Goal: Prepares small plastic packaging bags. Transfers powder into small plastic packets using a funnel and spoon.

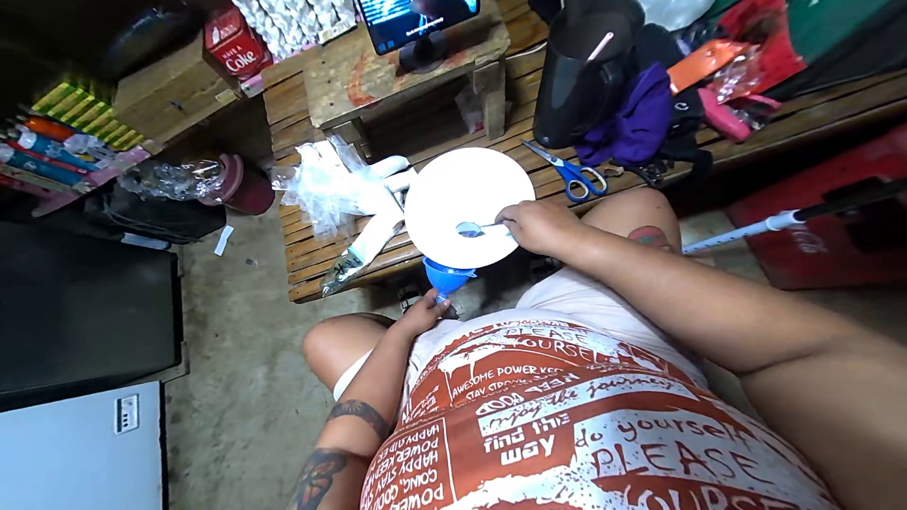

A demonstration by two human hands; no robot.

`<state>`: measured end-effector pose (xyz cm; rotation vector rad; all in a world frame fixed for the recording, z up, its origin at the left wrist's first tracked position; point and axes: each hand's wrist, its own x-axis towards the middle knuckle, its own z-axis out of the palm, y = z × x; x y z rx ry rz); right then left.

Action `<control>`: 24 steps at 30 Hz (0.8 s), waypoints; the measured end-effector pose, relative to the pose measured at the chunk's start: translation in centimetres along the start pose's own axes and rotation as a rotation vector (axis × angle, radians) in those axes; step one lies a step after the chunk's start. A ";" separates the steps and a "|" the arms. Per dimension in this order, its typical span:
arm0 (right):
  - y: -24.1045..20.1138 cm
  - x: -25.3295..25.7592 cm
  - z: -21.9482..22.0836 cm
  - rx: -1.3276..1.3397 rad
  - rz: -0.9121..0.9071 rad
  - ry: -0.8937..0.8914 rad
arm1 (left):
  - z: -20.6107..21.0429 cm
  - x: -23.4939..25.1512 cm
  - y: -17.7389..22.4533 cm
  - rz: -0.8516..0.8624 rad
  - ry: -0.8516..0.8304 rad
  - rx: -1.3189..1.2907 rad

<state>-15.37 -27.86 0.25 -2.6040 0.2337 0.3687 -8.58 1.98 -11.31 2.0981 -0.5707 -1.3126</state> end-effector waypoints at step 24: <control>1.9 -3.1 4.4 0.040 -0.010 0.087 | 0.0 0.0 0.1 -0.024 -0.009 -0.015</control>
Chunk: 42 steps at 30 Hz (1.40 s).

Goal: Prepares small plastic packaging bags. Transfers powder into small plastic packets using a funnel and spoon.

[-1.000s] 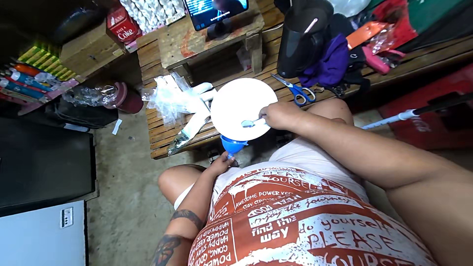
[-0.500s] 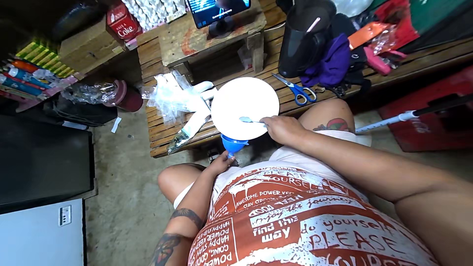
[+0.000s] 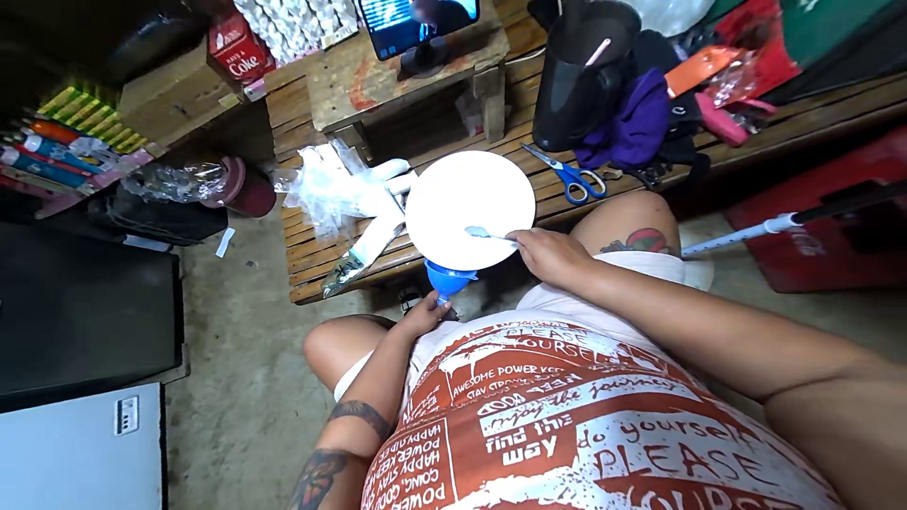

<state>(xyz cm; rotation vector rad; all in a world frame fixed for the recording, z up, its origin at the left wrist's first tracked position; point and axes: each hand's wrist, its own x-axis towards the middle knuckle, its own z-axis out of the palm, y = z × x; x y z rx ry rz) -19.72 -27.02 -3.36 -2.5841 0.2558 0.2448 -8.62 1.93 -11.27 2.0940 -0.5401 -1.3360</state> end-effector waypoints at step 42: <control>0.9 0.3 0.4 0.019 -0.041 0.085 | 0.4 0.2 0.0 0.018 -0.037 -0.069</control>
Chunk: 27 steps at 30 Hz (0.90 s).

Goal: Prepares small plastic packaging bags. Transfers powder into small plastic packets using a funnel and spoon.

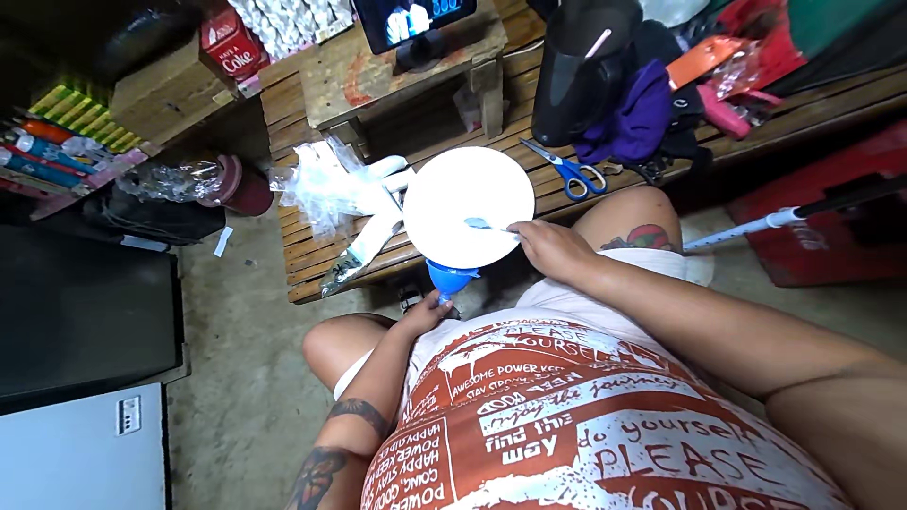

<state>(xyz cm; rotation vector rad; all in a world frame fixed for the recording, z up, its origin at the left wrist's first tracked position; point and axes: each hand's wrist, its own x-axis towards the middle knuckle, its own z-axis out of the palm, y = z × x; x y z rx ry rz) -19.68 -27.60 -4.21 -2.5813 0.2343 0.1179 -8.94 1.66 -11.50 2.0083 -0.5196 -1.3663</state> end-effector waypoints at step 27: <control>0.9 1.8 1.5 0.274 0.039 0.059 | -0.2 0.7 -0.5 -0.048 0.017 0.102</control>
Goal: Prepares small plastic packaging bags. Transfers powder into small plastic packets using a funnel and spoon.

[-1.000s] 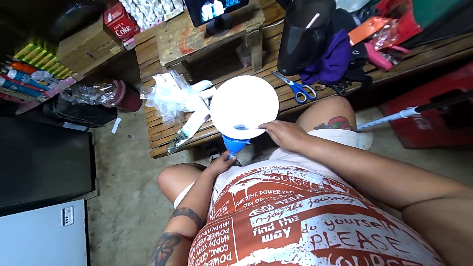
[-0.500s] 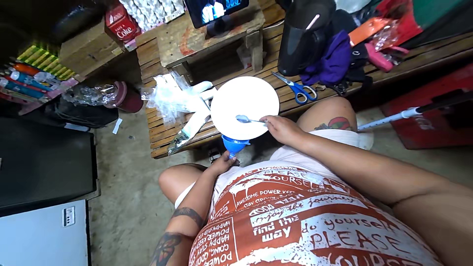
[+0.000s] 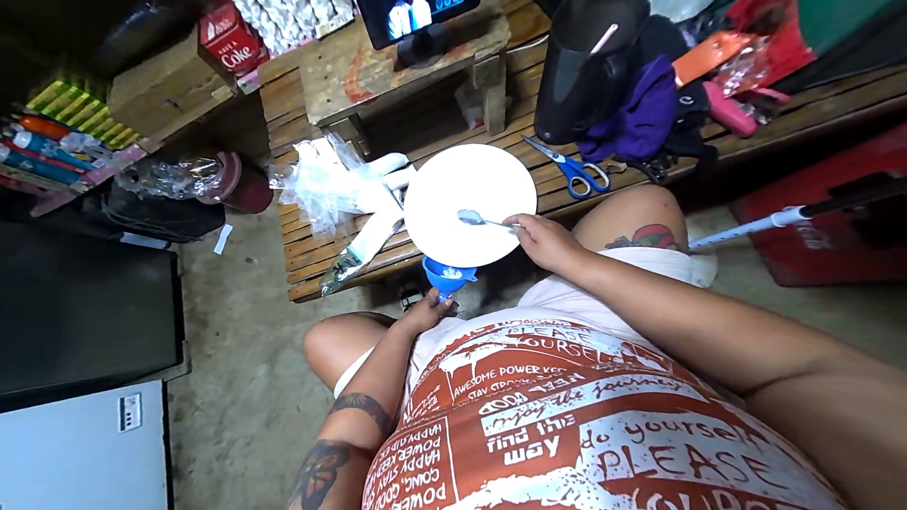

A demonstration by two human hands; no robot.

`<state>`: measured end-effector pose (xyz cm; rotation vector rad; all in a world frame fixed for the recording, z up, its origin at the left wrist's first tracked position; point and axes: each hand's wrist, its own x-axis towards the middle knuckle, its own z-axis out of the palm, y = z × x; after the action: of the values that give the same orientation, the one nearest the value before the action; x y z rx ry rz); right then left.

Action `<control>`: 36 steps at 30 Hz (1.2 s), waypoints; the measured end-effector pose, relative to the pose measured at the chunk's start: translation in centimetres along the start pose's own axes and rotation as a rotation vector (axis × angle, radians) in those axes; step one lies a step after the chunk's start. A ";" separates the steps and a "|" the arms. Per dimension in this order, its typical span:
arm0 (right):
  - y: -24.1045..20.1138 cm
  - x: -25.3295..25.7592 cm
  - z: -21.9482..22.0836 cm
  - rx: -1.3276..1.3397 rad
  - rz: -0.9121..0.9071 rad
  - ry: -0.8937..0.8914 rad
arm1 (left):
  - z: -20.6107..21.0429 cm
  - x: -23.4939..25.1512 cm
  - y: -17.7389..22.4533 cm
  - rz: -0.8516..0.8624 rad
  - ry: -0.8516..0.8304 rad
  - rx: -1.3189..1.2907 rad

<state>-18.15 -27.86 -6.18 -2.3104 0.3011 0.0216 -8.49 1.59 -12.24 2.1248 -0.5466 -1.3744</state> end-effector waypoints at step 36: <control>0.0 -2.0 -0.4 0.041 -0.064 -0.064 | -0.1 0.7 -0.4 -0.016 0.025 -0.041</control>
<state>-20.12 -27.71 -5.64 -2.2724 0.1927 0.0571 -8.13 1.55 -12.94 2.1149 -0.4880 -1.3539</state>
